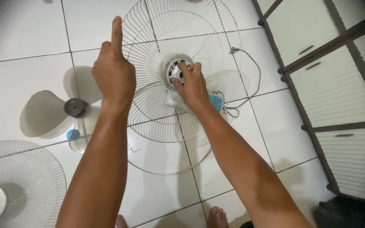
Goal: The person disassembles a white SANEX table fan on a tiled floor. They remove the front grille, unscrew the blue blade cap to detach the blades, and then remove the rear grille and motor housing.
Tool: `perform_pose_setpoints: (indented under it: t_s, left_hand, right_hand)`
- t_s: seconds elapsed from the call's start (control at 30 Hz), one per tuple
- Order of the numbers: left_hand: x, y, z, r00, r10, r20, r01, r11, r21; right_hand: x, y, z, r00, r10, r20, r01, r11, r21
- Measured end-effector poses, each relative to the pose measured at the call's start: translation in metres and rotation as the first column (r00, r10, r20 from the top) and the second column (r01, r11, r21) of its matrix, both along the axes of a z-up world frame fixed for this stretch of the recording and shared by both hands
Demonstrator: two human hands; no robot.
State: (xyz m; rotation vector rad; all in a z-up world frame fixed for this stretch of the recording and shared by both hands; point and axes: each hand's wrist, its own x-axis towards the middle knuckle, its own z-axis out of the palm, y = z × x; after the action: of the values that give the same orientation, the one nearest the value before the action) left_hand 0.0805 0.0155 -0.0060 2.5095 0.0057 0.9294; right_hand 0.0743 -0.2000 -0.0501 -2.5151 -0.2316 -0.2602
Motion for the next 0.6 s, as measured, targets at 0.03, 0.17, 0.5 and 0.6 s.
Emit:
perform_pose_setpoints:
  t_s: [0.03,0.17,0.5,0.6]
  left_hand:
    - [0.0001,0.0007,0.0001,1.000,0.003,-0.004,-0.003,1.000,0.004]
    - [-0.0007,0.0028,0.0015,1.000,-0.009,-0.020,0.009,1.000,0.001]
    - [-0.0024,0.0032,-0.0001,1.000,-0.022,0.010,0.022,1.000,0.019]
    - [-0.0017,0.0048,0.0007,0.999,-0.021,0.035,0.019,0.999,0.051]
  right_hand:
    - [0.0003,0.0003,-0.0009,1.000,0.006,0.007,-0.006,1.000,0.004]
    - [0.0020,0.0029,-0.0040,0.998,-0.006,-0.055,0.007,1.000,0.001]
    - [0.0019,0.0002,-0.0056,0.999,0.024,-0.021,-0.026,0.996,-0.090]
    - [0.0019,-0.0018,-0.0038,0.996,0.086,0.014,-0.083,0.983,-0.165]
